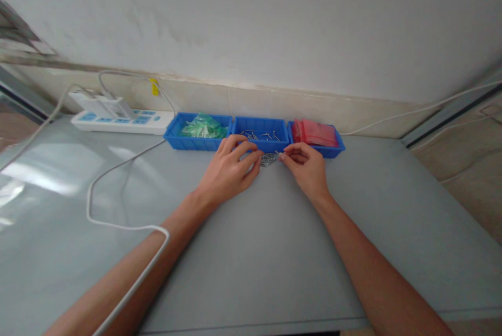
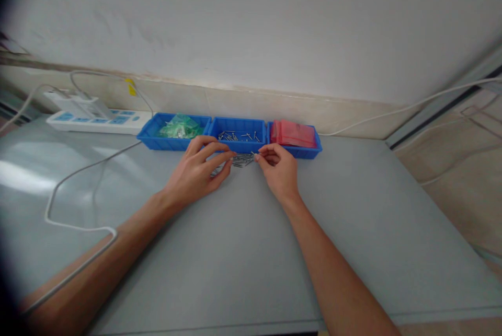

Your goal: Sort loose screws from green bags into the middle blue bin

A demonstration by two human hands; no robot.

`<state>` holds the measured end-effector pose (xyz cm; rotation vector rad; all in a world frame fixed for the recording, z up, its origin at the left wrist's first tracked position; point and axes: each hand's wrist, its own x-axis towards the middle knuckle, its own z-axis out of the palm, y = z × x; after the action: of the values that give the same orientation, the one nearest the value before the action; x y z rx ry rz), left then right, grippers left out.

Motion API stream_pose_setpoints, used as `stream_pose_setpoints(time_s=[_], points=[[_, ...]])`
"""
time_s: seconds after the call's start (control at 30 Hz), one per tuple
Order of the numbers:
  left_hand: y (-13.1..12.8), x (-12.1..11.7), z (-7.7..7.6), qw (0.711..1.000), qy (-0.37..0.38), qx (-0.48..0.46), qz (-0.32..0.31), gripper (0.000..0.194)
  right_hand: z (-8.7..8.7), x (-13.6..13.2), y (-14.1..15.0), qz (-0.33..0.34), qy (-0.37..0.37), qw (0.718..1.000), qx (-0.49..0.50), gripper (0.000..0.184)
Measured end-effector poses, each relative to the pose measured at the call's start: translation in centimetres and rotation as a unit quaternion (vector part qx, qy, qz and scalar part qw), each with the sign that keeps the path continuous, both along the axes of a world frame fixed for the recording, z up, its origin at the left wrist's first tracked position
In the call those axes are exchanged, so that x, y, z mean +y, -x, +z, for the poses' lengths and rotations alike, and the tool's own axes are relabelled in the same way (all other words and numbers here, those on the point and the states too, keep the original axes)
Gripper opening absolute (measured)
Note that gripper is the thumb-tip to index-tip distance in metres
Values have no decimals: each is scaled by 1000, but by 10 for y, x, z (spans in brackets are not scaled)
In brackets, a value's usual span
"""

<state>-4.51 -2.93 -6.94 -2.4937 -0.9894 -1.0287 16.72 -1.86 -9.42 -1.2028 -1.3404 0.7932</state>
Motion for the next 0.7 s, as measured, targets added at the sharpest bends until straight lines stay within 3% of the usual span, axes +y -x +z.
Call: stream_pose_setpoints(time_s=[0.27, 0.5, 0.7], points=[[-1, 1, -3, 999, 25, 21, -18, 28, 1, 5, -3, 14, 38, 993, 114, 32], [-1, 1, -4, 998, 13, 44, -42, 23, 9, -2, 4, 125, 51, 983, 124, 34], [-1, 1, -3, 997, 27, 54, -52, 21, 8, -3, 4, 143, 41, 983, 108, 34]])
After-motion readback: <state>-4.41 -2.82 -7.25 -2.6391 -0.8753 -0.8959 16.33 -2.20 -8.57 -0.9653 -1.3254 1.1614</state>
